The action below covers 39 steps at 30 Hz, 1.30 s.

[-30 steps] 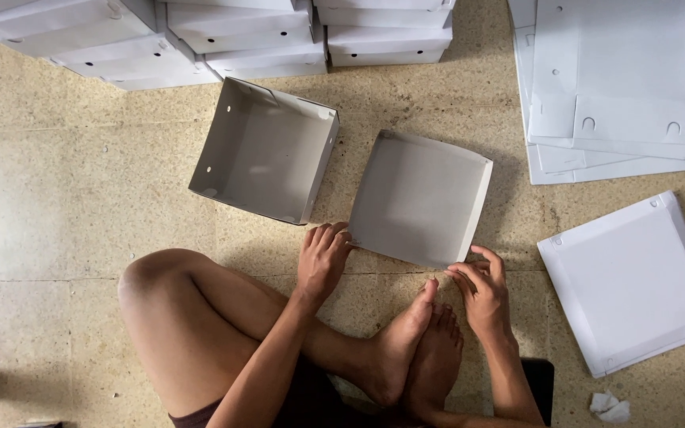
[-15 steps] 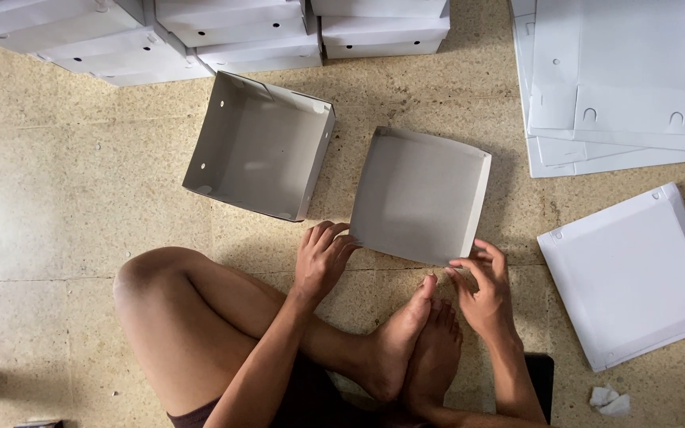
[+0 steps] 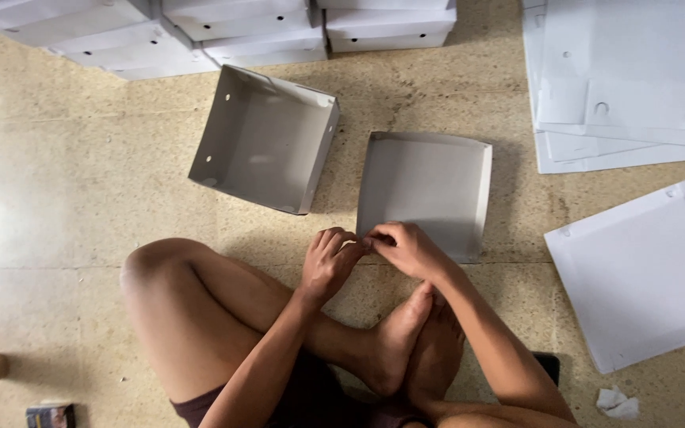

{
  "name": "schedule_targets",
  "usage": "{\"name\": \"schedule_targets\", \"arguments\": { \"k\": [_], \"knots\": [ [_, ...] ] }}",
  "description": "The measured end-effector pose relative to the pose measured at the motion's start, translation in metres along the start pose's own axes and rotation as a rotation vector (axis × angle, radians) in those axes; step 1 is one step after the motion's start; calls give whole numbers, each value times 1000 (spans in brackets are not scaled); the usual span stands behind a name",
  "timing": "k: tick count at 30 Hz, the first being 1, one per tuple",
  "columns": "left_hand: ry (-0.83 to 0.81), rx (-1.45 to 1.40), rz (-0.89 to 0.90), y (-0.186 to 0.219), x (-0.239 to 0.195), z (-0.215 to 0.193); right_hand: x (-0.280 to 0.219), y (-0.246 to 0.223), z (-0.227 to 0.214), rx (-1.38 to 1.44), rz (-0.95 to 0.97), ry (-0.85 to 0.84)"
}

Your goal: The person assembles white cardboard boxes by hand. They fold the flaps of flat cardboard pieces, tuck tabs into slots to form the box shape, and then place the finished boxes into a stack.

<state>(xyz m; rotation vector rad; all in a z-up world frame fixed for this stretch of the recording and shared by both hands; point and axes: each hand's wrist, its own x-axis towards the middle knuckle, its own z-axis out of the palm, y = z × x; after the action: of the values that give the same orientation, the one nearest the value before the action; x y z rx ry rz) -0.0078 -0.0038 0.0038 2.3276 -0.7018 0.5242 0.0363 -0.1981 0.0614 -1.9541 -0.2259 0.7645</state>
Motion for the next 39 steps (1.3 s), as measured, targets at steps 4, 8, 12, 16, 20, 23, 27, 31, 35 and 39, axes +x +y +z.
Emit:
{"name": "schedule_targets", "arguments": {
  "k": [4, 8, 12, 16, 20, 23, 27, 31, 35, 39],
  "knots": [
    [3, -16, -9, -4, -5, 2, 12, 15, 1, -4, 23, -47],
    [0, -58, -46, -8, -7, 5, 20, 26, 3, -64, 40, -60],
    [-17, -41, -53, -6, -7, 4, 20, 26, 6, -169, 7, -73],
    [-27, -50, -57, -3, -1, 2, 21, 31, 12, -204, 16, -55],
    [-23, -16, -27, -2, 1, 3, 20, 44, 23, -311, 14, -43],
    [-38, -6, -8, -2, 1, 5, 22, 61, 37, -492, -27, 12],
    [-75, 75, 31, -3, -3, 4, 20, 83, 46, -567, -73, 167],
    [-82, 60, 29, -5, -6, 5, -29, 43, 13, -370, -170, 350],
    [-118, 71, -51, -8, -12, 13, -85, 34, -14, -304, -176, 755],
    [-167, 89, -130, -5, -7, 15, -108, 71, -15, -337, -36, 731]
  ]
}}
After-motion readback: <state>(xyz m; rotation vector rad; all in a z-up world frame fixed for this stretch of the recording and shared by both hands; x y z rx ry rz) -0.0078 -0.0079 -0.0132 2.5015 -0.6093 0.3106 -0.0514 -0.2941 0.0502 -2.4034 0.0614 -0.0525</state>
